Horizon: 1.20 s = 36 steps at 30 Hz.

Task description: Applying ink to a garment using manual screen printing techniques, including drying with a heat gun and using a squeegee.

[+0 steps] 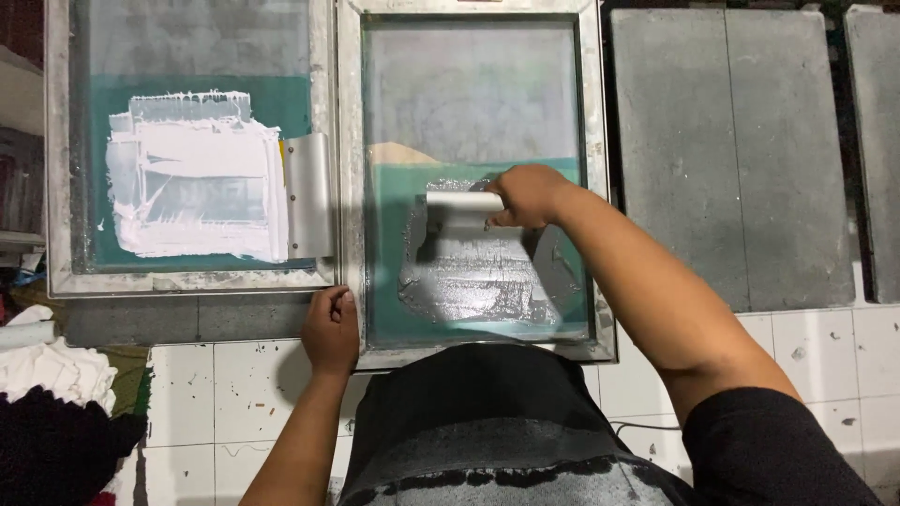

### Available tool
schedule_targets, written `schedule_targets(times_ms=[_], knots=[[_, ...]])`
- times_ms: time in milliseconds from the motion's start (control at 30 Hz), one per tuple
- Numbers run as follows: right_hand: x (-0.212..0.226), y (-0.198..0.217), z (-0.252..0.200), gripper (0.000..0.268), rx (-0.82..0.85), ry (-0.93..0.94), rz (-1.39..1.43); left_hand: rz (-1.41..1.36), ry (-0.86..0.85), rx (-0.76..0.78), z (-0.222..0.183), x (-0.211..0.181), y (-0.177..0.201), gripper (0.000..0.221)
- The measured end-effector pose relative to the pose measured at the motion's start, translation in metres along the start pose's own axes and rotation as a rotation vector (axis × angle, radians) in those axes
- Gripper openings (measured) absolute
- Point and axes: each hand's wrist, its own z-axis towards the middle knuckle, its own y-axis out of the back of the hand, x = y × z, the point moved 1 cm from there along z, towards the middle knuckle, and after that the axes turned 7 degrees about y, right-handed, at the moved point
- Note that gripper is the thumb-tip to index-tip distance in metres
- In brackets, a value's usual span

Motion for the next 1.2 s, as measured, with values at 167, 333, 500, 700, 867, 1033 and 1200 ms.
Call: schedule_targets(times_ms=[167,333,500,700,867,1033,1200], knots=[[0.022,-0.018,-0.011,0.031,-0.156,0.031,-0.136,0.004,-0.006,0.001,0.000,0.005,-0.001,0.022],[0.018,-0.073,-0.012,0.035,-0.341,0.050,-0.258,-0.007,-0.114,-0.028,0.007,0.003,-0.006,0.022],[0.009,-0.091,-0.012,0.036,-0.553,0.046,-0.396,0.012,-0.517,-0.066,0.020,-0.023,-0.020,0.014],[0.010,-0.078,-0.020,0.024,-0.585,0.039,-0.395,-0.013,-0.877,-0.072,0.046,-0.110,-0.029,0.020],[0.016,-0.069,-0.029,0.024,-0.538,0.050,-0.404,0.181,-1.164,-0.038,0.073,-0.154,-0.063,0.047],[-0.002,-0.073,-0.018,0.029,-0.433,0.033,-0.392,0.635,-1.219,0.218,0.102,-0.155,-0.109,0.029],[-0.018,-0.039,-0.016,0.030,-0.407,0.025,-0.387,0.599,-1.403,0.005,0.132,-0.168,-0.132,0.048]])
